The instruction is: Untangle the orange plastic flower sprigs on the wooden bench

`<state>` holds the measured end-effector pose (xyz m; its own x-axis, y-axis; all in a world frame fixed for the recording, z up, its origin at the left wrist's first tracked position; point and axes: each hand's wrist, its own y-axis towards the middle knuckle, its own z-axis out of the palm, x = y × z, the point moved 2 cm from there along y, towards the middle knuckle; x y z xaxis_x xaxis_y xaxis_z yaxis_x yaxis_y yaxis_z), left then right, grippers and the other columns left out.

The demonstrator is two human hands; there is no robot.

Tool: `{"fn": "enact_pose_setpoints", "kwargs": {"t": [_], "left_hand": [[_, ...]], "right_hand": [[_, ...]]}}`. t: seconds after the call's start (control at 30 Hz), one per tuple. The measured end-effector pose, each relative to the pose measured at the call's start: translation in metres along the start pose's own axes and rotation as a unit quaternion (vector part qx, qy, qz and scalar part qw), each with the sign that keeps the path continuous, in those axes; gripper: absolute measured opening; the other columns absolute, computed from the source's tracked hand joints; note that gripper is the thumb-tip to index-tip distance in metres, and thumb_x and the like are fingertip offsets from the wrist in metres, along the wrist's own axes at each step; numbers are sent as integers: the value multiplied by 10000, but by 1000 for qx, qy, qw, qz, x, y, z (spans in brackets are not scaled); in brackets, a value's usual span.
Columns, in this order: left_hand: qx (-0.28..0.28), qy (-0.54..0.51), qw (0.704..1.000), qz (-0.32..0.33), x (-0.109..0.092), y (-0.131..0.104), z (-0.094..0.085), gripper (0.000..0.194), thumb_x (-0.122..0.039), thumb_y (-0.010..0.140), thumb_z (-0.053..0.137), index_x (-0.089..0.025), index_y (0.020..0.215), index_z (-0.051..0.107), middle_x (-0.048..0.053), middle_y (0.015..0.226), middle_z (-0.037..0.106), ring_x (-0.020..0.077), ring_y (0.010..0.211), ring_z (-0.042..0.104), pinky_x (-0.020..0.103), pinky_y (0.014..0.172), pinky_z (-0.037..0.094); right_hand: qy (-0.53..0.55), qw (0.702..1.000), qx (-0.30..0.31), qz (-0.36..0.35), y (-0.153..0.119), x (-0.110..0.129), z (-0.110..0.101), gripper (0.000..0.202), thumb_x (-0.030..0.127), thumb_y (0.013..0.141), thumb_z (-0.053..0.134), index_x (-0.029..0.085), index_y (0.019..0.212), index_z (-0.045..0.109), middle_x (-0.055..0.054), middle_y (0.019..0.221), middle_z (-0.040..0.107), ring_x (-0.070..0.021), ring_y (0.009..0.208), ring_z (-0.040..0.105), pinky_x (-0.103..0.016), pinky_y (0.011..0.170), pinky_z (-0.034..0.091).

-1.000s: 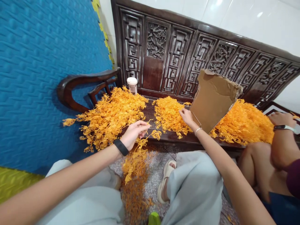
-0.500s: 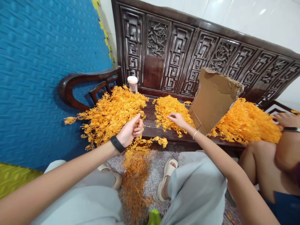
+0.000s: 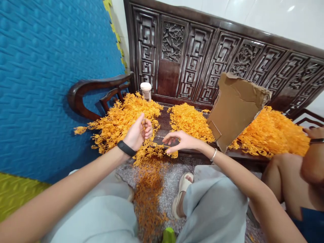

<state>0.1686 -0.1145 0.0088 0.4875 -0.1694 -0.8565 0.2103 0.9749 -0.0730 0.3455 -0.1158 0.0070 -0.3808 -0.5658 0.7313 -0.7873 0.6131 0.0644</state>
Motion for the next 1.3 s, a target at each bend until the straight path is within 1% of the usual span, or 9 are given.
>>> {"fn": "enact_pose_setpoints", "kwargs": {"t": [0.13,0.23,0.4,0.63,0.77,0.87,0.97,1.17,1.3], "left_hand": [[-10,-1,1000,4,0,4,-5,421,-481,822,363,-163,558,438,-48,415,322,55,346,305,179,354,221],[-11,-2,1000,0,0,6,-8,412,-475,826,358,-164,567,440,-46,419,329,58,351,308,180,355,227],[-9,-4,1000,0,1,11,-10,401,-423,846,335,-159,567,451,-43,416,329,61,345,310,184,349,229],[-14,-1,1000,-13,1,14,-10,400,-380,857,320,-152,556,451,-47,411,320,61,339,321,184,360,246],[-5,-1,1000,-8,1,14,-9,397,-363,859,317,-150,555,458,-48,401,311,60,329,314,183,351,235],[-7,5,1000,-12,2,15,-12,398,-352,862,310,-148,556,461,-52,391,294,53,308,283,179,332,192],[-15,5,1000,-14,3,16,-14,400,-344,865,305,-146,551,456,-56,387,283,48,299,268,176,326,176],[-19,7,999,-25,7,16,-10,403,-348,868,291,-149,554,448,-53,391,295,49,301,277,176,326,185],[-14,14,999,-31,11,17,-4,396,-346,865,301,-150,553,447,-50,392,302,53,308,295,177,332,197]], "right_hand": [[-87,994,-33,-56,0,0,0,369,382,625,692,163,902,587,-31,867,599,-129,779,534,-266,734,423],[-119,987,-71,-82,2,-4,1,225,358,732,599,156,829,597,-29,795,593,-125,743,526,-260,725,411],[5,978,-208,-8,4,-15,-5,211,334,777,524,143,748,610,-19,716,600,-116,674,537,-234,650,407],[228,889,-389,77,9,-42,-23,159,240,679,494,147,604,599,-25,686,626,-116,622,545,-244,639,432],[288,841,-436,141,5,-65,-35,190,227,669,427,152,578,576,-16,589,593,-101,542,530,-220,550,406],[297,846,-411,165,0,-77,-42,185,247,676,441,151,609,584,-11,602,588,-89,518,530,-208,524,393],[280,888,-334,145,-1,-78,-41,177,265,699,477,151,722,611,-22,726,617,-95,599,562,-210,568,407],[129,981,-123,80,8,-52,-8,261,369,748,544,158,891,598,-40,878,616,-121,777,557,-249,701,423],[-12,996,-83,0,14,-34,11,386,379,709,616,168,1024,544,-57,994,585,-127,830,537,-265,748,418]]}}
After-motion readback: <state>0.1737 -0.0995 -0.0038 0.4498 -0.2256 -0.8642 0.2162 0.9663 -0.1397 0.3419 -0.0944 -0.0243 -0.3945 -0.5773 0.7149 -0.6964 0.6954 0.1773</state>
